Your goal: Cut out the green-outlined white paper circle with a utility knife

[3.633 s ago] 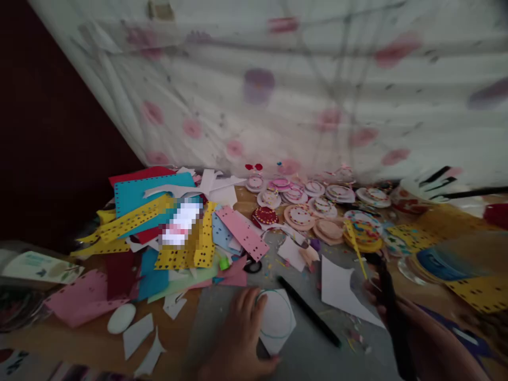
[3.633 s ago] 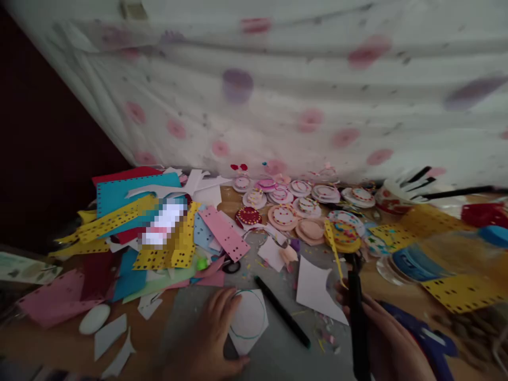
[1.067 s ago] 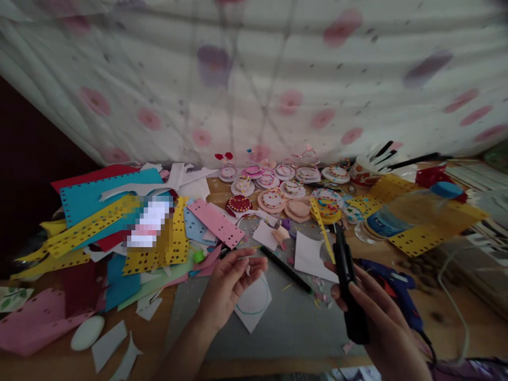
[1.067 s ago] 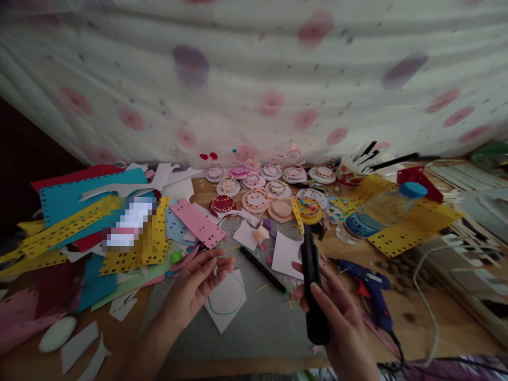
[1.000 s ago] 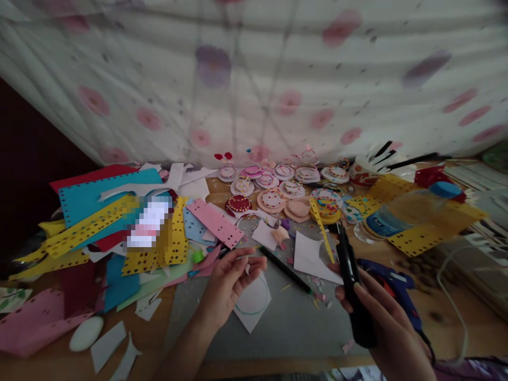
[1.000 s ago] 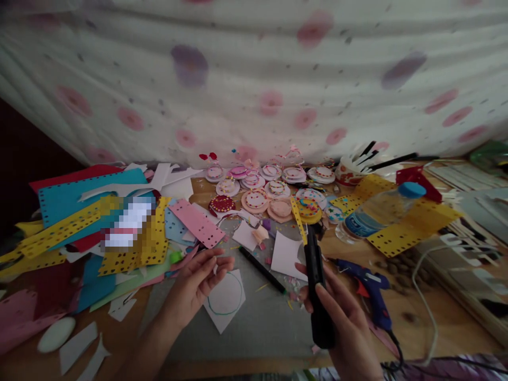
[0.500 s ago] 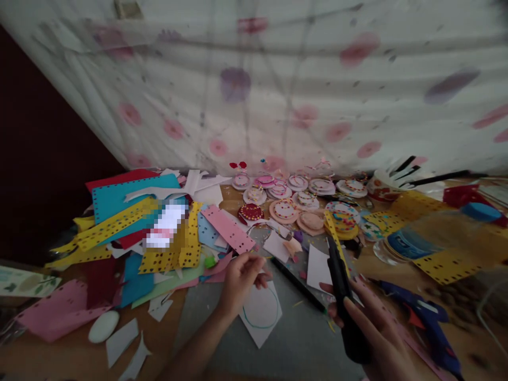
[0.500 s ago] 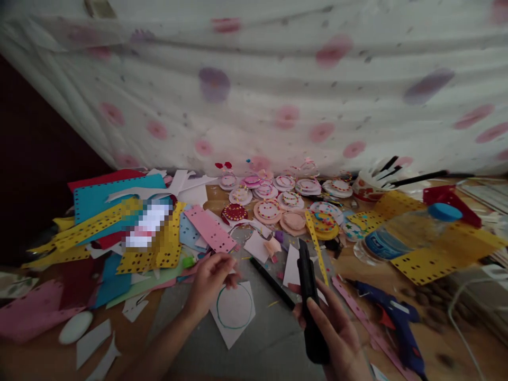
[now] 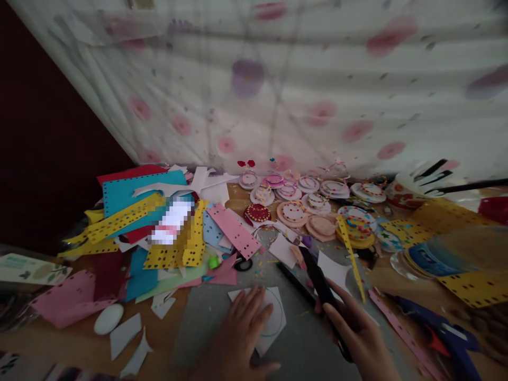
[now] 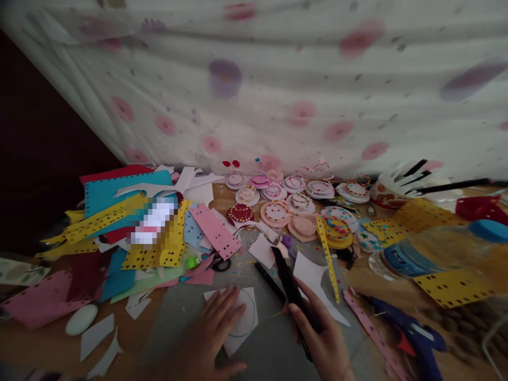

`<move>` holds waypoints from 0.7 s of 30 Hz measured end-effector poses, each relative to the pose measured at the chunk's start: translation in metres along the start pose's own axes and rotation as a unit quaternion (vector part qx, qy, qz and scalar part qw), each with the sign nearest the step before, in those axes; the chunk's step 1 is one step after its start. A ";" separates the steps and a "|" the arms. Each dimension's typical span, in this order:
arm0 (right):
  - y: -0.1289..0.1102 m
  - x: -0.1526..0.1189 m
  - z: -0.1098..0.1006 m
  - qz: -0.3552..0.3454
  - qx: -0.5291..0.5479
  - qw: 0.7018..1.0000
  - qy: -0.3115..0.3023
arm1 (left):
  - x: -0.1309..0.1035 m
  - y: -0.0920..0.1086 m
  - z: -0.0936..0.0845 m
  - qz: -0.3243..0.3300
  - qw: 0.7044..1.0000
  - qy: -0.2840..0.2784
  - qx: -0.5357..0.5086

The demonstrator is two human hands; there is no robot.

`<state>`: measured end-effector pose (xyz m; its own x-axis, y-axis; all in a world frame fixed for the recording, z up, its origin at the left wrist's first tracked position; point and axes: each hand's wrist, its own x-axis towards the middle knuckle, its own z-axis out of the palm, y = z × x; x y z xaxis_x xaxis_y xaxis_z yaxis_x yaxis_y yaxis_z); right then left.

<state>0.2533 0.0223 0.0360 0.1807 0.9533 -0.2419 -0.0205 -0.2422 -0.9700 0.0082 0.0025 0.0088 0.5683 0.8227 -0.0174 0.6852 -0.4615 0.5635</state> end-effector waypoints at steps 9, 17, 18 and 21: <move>0.011 0.001 -0.005 -0.049 -0.122 0.990 -0.059 | 0.009 -0.011 -0.013 0.011 1.000 -0.008 0.014; 0.014 0.007 -0.031 -0.155 -0.316 0.918 -0.181 | -0.003 -0.011 -0.014 0.018 0.997 -0.020 0.073; 0.012 0.007 -0.033 -0.164 -0.346 0.900 -0.208 | -0.005 -0.011 -0.013 0.021 0.996 -0.022 0.080; -0.001 0.007 -0.034 -0.174 -0.425 0.846 -0.271 | -0.009 -0.012 -0.011 0.033 0.996 -0.015 0.085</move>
<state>0.2875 0.0231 0.0360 -0.4521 0.8803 -0.1440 0.6972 0.2480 -0.6726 -0.0106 0.0043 0.0109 0.6262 0.7796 -0.0122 0.7121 -0.5654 0.4161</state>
